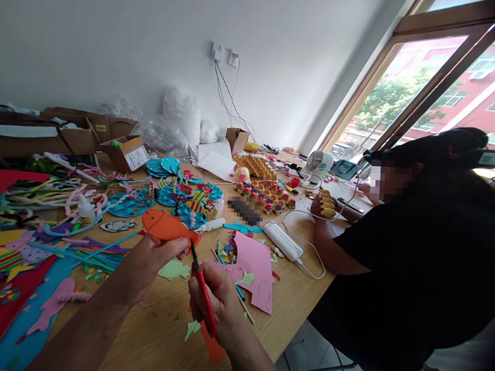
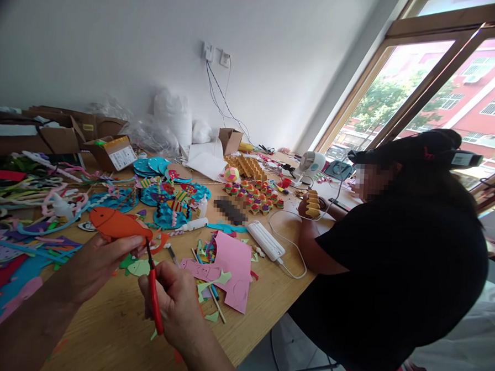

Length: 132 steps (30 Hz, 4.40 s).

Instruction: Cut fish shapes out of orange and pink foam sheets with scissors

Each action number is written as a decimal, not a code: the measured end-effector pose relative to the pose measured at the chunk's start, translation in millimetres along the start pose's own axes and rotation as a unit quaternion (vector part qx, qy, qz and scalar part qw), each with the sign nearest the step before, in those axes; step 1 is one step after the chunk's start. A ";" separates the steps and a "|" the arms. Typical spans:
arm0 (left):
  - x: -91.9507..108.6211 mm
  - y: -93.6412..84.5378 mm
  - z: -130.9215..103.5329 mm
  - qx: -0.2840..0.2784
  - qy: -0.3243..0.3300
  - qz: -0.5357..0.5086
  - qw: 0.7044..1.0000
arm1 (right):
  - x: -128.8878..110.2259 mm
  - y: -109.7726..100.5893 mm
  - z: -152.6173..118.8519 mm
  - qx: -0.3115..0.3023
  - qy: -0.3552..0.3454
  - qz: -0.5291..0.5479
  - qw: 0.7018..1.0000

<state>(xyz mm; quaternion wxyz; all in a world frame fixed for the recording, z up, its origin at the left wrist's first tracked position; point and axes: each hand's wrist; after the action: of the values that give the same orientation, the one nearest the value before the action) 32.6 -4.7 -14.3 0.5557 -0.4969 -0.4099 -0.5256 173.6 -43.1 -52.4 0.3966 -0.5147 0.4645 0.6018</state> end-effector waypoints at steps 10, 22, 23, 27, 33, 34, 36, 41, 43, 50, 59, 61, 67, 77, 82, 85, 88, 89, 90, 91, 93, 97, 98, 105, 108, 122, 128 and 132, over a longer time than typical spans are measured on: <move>-3.9 0.4 1.1 -0.023 -0.018 -0.021 0.999 | 2.7 -5.5 1.1 -0.005 -0.019 -0.015 1.000; 7.0 -33.7 11.3 -0.011 0.027 0.096 0.995 | -3.6 -19.8 -1.2 -0.054 0.009 -0.069 0.996; 6.7 -34.1 11.7 -0.016 0.025 0.099 0.995 | -3.2 -19.0 -1.0 -0.053 0.016 -0.055 0.997; 6.6 -30.9 12.9 -0.038 -0.001 0.076 0.996 | 2.9 -12.9 1.5 -0.043 0.025 0.007 0.999; 6.8 -26.2 10.0 -0.115 -0.030 0.070 0.990 | 9.8 -6.4 4.6 -0.041 0.013 0.072 0.996; 5.7 -26.4 9.3 -0.125 -0.032 0.080 0.988 | 8.9 -5.9 4.4 -0.041 0.011 0.073 0.996; 2.9 -27.1 8.3 -0.144 -0.025 0.096 0.985 | 6.6 -5.2 3.5 -0.043 0.011 0.068 0.997; 0.4 -25.9 7.2 -0.149 0.011 0.105 0.983 | 5.0 -5.9 2.3 -0.052 0.017 0.061 0.997; 1.5 -23.9 7.0 -0.144 0.020 0.106 0.984 | 6.9 -6.9 2.6 -0.056 0.018 0.059 0.997; 8.8 -14.1 4.3 -0.143 0.029 0.114 0.983 | 14.2 -9.8 3.3 -0.067 0.006 0.069 0.995; 9.7 -5.4 2.9 -0.147 0.019 0.109 0.983 | 15.4 -10.2 1.9 -0.066 -0.013 0.075 0.995; 9.8 -4.9 3.7 -0.159 0.018 0.111 0.981 | 15.4 -10.1 1.8 -0.069 -0.019 0.077 0.994; 8.7 -6.0 4.6 -0.171 0.018 0.115 0.978 | 17.2 -10.4 3.5 -0.070 -0.028 0.080 0.994; 1.9 -8.3 5.7 -0.198 0.017 0.099 0.975 | 23.1 -9.8 3.3 -0.065 -0.039 0.100 0.992; 1.0 -9.2 5.8 -0.209 0.007 0.082 0.975 | 24.8 -11.9 3.8 -0.069 -0.044 0.102 0.991; 0.1 -10.2 6.6 -0.214 0.013 0.077 0.974 | 26.4 -12.7 2.9 -0.079 -0.046 0.103 0.991; 0.0 -10.7 7.2 -0.218 0.017 0.071 0.973 | 27.4 -12.7 1.5 -0.083 -0.046 0.103 0.990; 0.2 -10.8 7.2 -0.220 0.015 0.068 0.973 | 27.6 -12.7 1.1 -0.082 -0.045 0.103 0.990; 0.6 -11.0 7.0 -0.222 0.012 0.065 0.973 | 27.7 -12.8 0.7 -0.083 -0.043 0.103 0.990; 1.0 -11.2 6.8 -0.227 0.008 0.063 0.972 | 27.7 -13.0 0.4 -0.085 -0.042 0.103 0.990; 1.6 -11.9 6.2 -0.232 0.004 0.065 0.971 | 27.5 -13.4 0.0 -0.088 -0.040 0.098 0.990; 0.6 -14.4 6.1 -0.238 0.005 0.077 0.968 | 25.4 -13.8 -0.3 -0.084 -0.037 0.090 0.992; -0.1 -15.0 6.4 -0.240 0.004 0.077 0.968 | 24.8 -13.7 -0.3 -0.083 -0.035 0.091 0.992; -4.3 -18.1 7.2 -0.244 -0.009 0.068 0.967 | 22.4 -12.3 -1.5 -0.080 -0.011 0.095 0.992; -5.0 -20.2 6.3 -0.246 -0.018 0.071 0.967 | 20.8 -12.9 -2.1 -0.082 0.005 0.092 0.992; 8.9 -22.9 7.8 -0.280 -0.024 0.159 0.947 | 9.5 -20.8 -9.2 -0.092 0.041 0.027 0.995; 1.6 -23.5 8.6 -0.322 -0.036 0.160 0.932 | 10.0 -28.0 -13.6 -0.094 0.047 -0.023 0.994; -1.4 -23.7 9.7 -0.334 -0.026 0.172 0.926 | 11.6 -33.5 -15.1 -0.099 0.031 -0.048 0.993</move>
<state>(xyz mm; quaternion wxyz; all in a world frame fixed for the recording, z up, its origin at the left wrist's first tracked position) 9.6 6.2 -11.2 0.4286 -0.7303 -0.1329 -0.5151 207.6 -49.3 -69.5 0.3569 -0.5917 0.3896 0.6089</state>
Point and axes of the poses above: each hand's wrist, its own z-axis towards the middle knuckle, its own y-axis out of the palm, x = y × z, and after that the axes turned 10 degrees about z, right-handed
